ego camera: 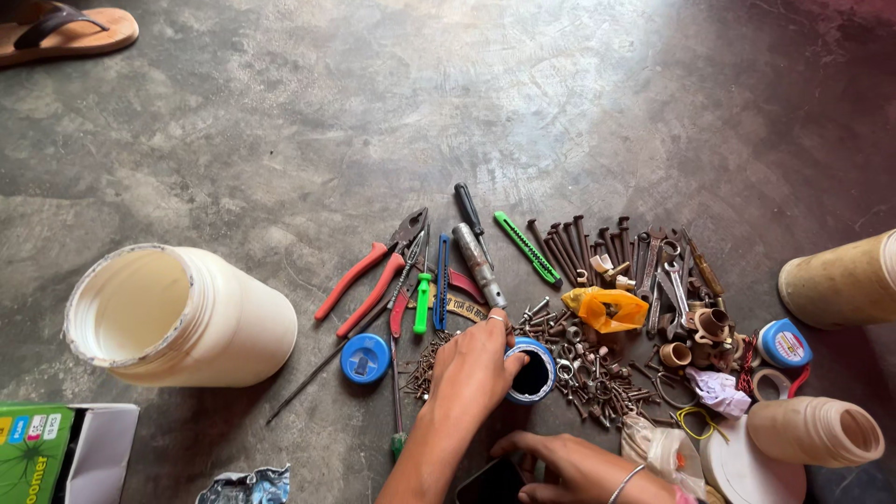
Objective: The person sits on the floor and sorts a mixed pile of hardware including screws, bolts, and nuts. They pick up individual items and place them into a small plastic bag and a blue container, organizing the hardware by type.
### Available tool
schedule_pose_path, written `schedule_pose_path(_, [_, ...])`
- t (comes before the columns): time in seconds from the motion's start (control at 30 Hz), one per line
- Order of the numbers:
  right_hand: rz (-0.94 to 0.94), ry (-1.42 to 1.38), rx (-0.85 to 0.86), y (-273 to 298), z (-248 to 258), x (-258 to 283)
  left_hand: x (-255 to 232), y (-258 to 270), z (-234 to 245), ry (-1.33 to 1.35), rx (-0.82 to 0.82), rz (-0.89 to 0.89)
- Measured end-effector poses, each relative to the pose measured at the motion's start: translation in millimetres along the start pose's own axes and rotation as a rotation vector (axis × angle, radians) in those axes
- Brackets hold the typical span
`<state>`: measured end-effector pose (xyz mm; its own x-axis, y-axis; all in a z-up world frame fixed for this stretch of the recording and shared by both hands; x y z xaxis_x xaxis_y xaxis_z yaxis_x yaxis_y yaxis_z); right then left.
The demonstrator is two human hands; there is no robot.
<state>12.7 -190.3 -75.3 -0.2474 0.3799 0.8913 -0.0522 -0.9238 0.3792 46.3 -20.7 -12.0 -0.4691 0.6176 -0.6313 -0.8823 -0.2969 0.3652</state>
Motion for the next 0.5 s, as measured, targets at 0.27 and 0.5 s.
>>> schedule_pose_path(0.27, [0.212, -0.058, 0.324, 41, -35, 23, -3, -2, 0, -0.049, -0.03, -0.039])
schedule_pose_path(0.5, [0.162, -0.036, 0.3, 46, -39, 27, -4, 2, -1, -0.097, 0.003, -0.052])
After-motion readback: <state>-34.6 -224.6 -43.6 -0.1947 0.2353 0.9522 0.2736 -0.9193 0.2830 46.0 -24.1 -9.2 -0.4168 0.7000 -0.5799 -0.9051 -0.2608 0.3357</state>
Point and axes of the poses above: each hand's wrist, its own y-axis away from the middle knuckle, its own z-axis out of the back of the hand, x = y × z, the point moved 6 cm from there along -y, towards the middle knuckle, and after that the axes turned 8 degrees about z, right-handed, at the moved point
